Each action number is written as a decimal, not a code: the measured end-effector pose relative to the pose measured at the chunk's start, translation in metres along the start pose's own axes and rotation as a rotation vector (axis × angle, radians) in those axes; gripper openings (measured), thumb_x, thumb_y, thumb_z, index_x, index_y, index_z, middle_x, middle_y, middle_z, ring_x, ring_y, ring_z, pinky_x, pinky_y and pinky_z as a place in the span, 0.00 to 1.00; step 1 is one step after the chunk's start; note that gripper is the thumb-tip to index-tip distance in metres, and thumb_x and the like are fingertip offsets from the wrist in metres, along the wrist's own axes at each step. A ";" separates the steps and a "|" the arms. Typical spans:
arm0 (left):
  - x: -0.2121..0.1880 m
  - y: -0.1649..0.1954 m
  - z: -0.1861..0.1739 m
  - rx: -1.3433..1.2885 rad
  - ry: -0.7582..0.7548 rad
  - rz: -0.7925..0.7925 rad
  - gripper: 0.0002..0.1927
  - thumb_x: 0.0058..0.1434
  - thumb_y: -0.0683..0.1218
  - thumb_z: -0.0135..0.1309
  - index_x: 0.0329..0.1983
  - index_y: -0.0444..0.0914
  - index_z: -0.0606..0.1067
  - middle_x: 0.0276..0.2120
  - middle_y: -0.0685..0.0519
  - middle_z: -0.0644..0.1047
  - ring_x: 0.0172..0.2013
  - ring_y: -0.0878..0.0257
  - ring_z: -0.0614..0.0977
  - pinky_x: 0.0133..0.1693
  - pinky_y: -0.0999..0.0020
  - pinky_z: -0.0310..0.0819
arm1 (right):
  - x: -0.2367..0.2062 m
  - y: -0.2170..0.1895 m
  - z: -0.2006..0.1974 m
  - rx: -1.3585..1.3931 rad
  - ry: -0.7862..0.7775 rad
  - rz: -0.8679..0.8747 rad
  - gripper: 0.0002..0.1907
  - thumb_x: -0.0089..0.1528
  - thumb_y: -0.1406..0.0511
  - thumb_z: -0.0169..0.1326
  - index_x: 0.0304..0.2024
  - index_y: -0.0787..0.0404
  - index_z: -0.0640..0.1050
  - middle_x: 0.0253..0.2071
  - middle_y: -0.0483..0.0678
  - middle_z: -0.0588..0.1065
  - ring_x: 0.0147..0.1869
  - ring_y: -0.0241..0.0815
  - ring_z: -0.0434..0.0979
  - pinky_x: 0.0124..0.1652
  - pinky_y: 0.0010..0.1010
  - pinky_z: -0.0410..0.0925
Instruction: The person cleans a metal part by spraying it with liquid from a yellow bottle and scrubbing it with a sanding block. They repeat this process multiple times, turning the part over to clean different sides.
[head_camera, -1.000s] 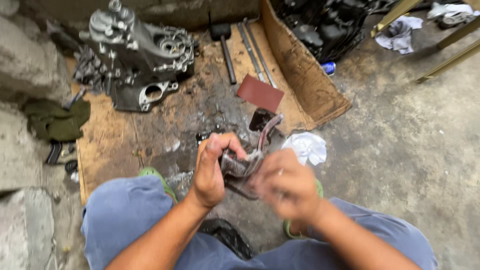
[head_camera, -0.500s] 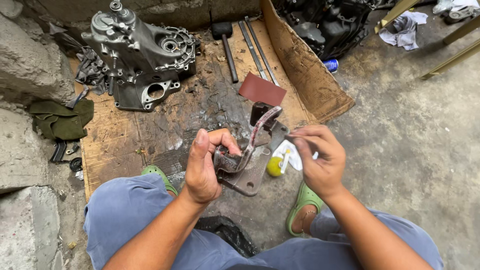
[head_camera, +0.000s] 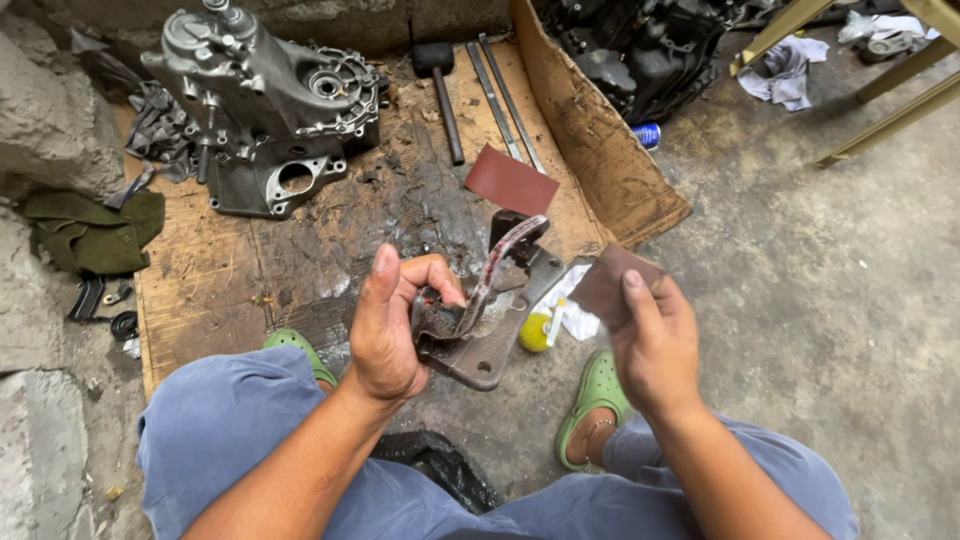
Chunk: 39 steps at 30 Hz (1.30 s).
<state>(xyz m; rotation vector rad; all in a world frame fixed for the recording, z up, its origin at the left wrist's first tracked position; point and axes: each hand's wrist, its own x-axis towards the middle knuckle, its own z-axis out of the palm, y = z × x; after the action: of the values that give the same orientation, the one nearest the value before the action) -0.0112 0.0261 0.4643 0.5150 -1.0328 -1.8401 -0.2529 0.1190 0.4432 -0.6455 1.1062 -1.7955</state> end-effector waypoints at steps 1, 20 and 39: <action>0.000 -0.001 0.001 0.004 -0.001 0.008 0.37 0.72 0.70 0.34 0.29 0.34 0.70 0.28 0.49 0.73 0.31 0.62 0.72 0.40 0.67 0.65 | -0.003 -0.001 0.004 -0.232 -0.048 -0.188 0.12 0.70 0.67 0.50 0.54 0.66 0.76 0.53 0.51 0.78 0.57 0.45 0.79 0.59 0.39 0.72; -0.002 -0.004 0.013 0.355 -0.126 0.194 0.37 0.74 0.66 0.31 0.27 0.32 0.72 0.26 0.50 0.76 0.29 0.63 0.75 0.38 0.69 0.68 | -0.020 -0.007 0.046 -0.660 -0.720 -0.908 0.08 0.57 0.71 0.61 0.40 0.64 0.80 0.43 0.50 0.80 0.48 0.48 0.82 0.50 0.39 0.73; -0.003 0.007 0.013 0.316 -0.071 0.212 0.36 0.75 0.65 0.30 0.29 0.31 0.72 0.27 0.48 0.74 0.30 0.62 0.72 0.38 0.67 0.65 | -0.031 -0.010 0.055 -0.663 -0.672 -0.885 0.04 0.63 0.69 0.57 0.40 0.64 0.80 0.43 0.51 0.80 0.50 0.50 0.82 0.53 0.40 0.73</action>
<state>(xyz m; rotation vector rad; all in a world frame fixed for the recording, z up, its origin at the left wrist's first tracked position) -0.0152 0.0328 0.4776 0.5057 -1.3834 -1.5260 -0.1998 0.1256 0.4782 -2.2201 0.9724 -1.5940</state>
